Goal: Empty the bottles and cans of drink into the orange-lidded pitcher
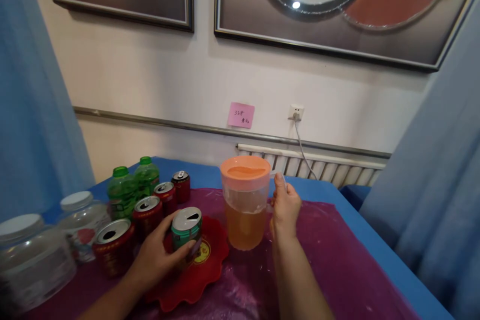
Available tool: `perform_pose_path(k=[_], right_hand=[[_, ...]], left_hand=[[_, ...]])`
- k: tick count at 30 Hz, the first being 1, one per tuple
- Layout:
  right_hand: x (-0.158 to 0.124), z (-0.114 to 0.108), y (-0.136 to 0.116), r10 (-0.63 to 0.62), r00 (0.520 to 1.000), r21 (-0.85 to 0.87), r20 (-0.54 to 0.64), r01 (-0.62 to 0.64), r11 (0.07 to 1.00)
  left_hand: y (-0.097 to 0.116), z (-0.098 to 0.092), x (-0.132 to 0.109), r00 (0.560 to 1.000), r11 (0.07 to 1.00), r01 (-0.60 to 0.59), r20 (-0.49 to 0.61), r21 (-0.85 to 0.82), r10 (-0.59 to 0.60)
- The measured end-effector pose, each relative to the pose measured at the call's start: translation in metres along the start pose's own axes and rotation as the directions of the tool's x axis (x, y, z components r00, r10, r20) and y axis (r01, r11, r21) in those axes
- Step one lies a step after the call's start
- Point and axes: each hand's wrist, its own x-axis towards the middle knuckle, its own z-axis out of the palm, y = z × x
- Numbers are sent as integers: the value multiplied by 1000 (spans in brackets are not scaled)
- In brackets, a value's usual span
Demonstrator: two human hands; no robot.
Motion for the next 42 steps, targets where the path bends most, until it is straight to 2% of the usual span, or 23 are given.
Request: perform_pose_path(k=[6, 10, 14, 23, 31, 42], right_hand=[[25, -33, 2, -166, 979, -289, 120, 194, 937], [35, -45, 5, -173, 969, -353, 177, 227, 908], [34, -43, 10, -157, 961, -385, 228, 237, 892], [25, -42, 16, -144, 947, -399, 288, 255, 880], [17, -40, 9, -94, 943, -399, 319, 223, 889], [9, -39, -1, -110, 930, -526, 351, 293, 798]], left_hand=[[10, -3, -4, 994, 1000, 14, 104, 15, -15], [20, -3, -7, 985, 999, 49, 165, 21, -52], [24, -3, -8, 980, 998, 56, 192, 7, -57], [18, -5, -12, 980, 995, 80, 180, 67, -91], [21, -7, -10, 964, 993, 114, 247, -33, -102], [17, -6, -11, 963, 998, 66, 263, -12, -61]])
